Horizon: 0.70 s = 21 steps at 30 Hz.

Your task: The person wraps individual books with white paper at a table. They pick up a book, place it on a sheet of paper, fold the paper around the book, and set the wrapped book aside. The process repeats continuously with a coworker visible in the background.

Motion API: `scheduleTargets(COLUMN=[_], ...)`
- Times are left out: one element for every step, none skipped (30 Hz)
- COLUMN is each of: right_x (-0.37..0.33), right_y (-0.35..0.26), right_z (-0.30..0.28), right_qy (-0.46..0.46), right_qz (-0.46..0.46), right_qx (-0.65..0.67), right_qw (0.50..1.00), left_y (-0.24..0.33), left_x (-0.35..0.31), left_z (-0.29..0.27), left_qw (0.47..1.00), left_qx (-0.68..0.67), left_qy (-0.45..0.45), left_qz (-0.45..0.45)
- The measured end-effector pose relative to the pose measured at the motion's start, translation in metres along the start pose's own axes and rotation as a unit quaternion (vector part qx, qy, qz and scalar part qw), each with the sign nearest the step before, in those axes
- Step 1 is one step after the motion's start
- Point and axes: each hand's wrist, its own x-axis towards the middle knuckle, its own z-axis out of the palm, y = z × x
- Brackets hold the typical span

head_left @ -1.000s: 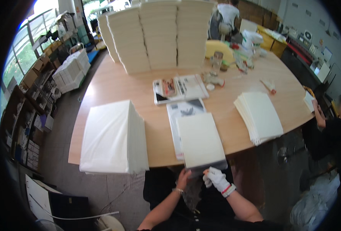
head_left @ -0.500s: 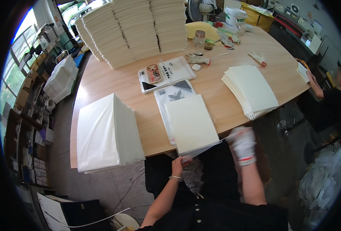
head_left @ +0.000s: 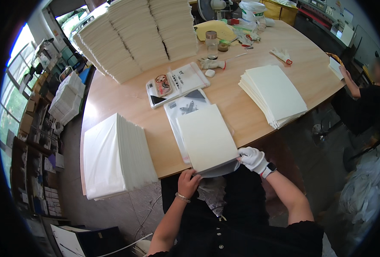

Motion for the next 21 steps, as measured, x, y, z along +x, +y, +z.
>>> scheduleTargets(right_x=[0.000,-0.001,0.001,0.005,0.012,0.018,0.021,0.024,0.023,0.021,0.021,0.020,0.018,0.016,0.012,0.007,0.002,0.000,-0.006,-0.005,-0.012], right_y=[0.008,0.013,0.017,0.023,0.017,0.011,0.010,0.007,0.001,-0.003,-0.008,-0.008,-0.009,-0.011,-0.011,-0.009,-0.008,-0.012,-0.018,-0.031,-0.031], right_z=[-0.001,-0.004,-0.003,-0.007,-0.010,-0.008,-0.002,0.002,0.008,0.013,0.014,0.017,0.018,0.020,0.023,0.028,0.033,0.032,0.029,0.024,0.022], right_qy=[-0.034,-0.071,-0.088,-0.089,-0.105,-0.121,-0.107,-0.093,-0.079,-0.065,-0.059,-0.035,-0.010,0.016,0.033,0.048,0.061,0.049,0.042,0.028,0.006], right_qz=[0.000,0.003,0.079,-0.026,0.052,0.131,0.140,0.160,0.179,0.198,0.237,0.279,0.302,0.324,0.351,0.373,0.387,0.373,0.362,0.345,0.279], right_qx=[0.079,0.156,0.232,0.121,0.093,0.063,-0.016,-0.054,-0.093,-0.131,-0.170,-0.159,-0.114,-0.068,0.056,0.180,0.300,0.328,0.334,0.343,0.275], right_qw=[0.996,0.985,0.966,0.988,0.989,0.982,0.984,0.981,0.976,0.969,0.955,0.946,0.946,0.944,0.934,0.909,0.870,0.867,0.869,0.873,0.920], left_y=[-0.006,-0.006,-0.005,-0.006,-0.006,-0.005,-0.005,-0.005,0.002,-0.002,-0.007,-0.008,-0.008,-0.005,-0.004,-0.001,0.008,0.012,0.008,0.001,0.007], left_x=[-0.001,0.001,0.003,0.006,0.009,0.011,0.013,0.018,0.024,0.022,0.015,0.011,0.006,0.004,0.005,0.006,0.011,0.014,0.016,0.010,0.017], left_z=[-0.001,-0.002,-0.004,-0.005,-0.003,0.002,0.008,0.012,0.007,0.013,0.020,0.022,0.023,0.021,0.020,0.019,0.012,0.005,0.000,-0.001,-0.009], left_qw=[0.999,0.999,0.999,0.998,0.993,0.983,0.968,0.950,0.953,0.942,0.930,0.916,0.893,0.867,0.837,0.776,0.703,0.620,0.625,0.705,0.777], left_qx=[-0.027,-0.039,-0.050,-0.061,-0.077,-0.095,-0.112,-0.127,-0.102,-0.113,-0.122,-0.131,-0.179,-0.226,-0.273,-0.369,-0.459,-0.543,-0.549,-0.502,-0.436], left_qy=[-0.020,-0.013,-0.006,0.000,-0.016,-0.018,-0.019,-0.017,-0.007,0.005,0.018,0.034,0.033,0.031,0.030,0.041,0.051,0.064,0.008,-0.045,-0.045], left_qz=[0.011,-0.003,-0.016,-0.030,-0.091,-0.157,-0.223,-0.286,-0.286,-0.317,-0.347,-0.377,-0.412,-0.443,-0.472,-0.511,-0.541,-0.563,-0.554,-0.499,-0.451])
